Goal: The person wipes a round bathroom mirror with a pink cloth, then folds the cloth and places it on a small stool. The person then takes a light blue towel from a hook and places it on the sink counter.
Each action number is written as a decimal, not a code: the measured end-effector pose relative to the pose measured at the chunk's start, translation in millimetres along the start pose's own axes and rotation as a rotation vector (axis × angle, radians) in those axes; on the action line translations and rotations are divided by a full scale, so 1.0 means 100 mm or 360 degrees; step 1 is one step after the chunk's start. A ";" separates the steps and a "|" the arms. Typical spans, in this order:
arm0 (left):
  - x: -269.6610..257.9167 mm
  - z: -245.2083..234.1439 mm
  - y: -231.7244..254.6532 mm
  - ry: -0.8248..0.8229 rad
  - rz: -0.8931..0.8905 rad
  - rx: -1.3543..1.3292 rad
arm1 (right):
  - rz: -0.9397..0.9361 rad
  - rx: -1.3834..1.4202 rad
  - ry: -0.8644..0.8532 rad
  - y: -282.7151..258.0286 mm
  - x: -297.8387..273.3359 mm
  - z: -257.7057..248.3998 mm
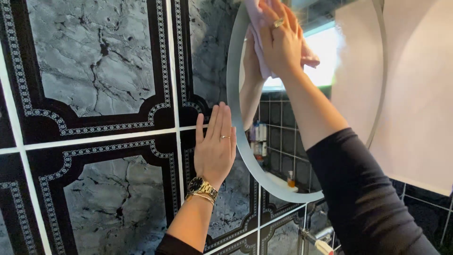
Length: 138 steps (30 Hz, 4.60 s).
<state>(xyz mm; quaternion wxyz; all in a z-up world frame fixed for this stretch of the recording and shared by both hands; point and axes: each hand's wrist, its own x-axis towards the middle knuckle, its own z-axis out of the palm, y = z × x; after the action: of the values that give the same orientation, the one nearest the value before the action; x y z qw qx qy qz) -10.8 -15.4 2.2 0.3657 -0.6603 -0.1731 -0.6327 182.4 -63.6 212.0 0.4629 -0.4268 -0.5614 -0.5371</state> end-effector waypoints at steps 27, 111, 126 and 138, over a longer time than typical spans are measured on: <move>0.42 0.06 -0.10 0.0336 0.0021 -0.0258 | -0.0519 -0.0107 0.0338 -0.15 -1.79 0.03; 0.40 0.07 -0.04 -0.0065 0.0089 0.0091 | 0.0929 -0.0328 0.0228 1.31 -0.45 0.04; 0.42 0.04 -0.07 -0.0029 0.0082 0.0149 | 0.0076 -0.0175 0.0102 0.50 -1.02 -0.05; 0.39 0.08 -0.05 -0.0072 0.0083 0.0106 | 0.1625 -0.0374 0.0104 3.34 -2.58 -0.17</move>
<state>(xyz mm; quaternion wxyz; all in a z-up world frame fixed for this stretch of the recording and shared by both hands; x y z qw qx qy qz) -3.3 -15.3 41.4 0.3999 -0.6662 -0.1849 -0.6017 563.4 -56.6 29.3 0.6320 -0.6781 -0.2031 -0.3154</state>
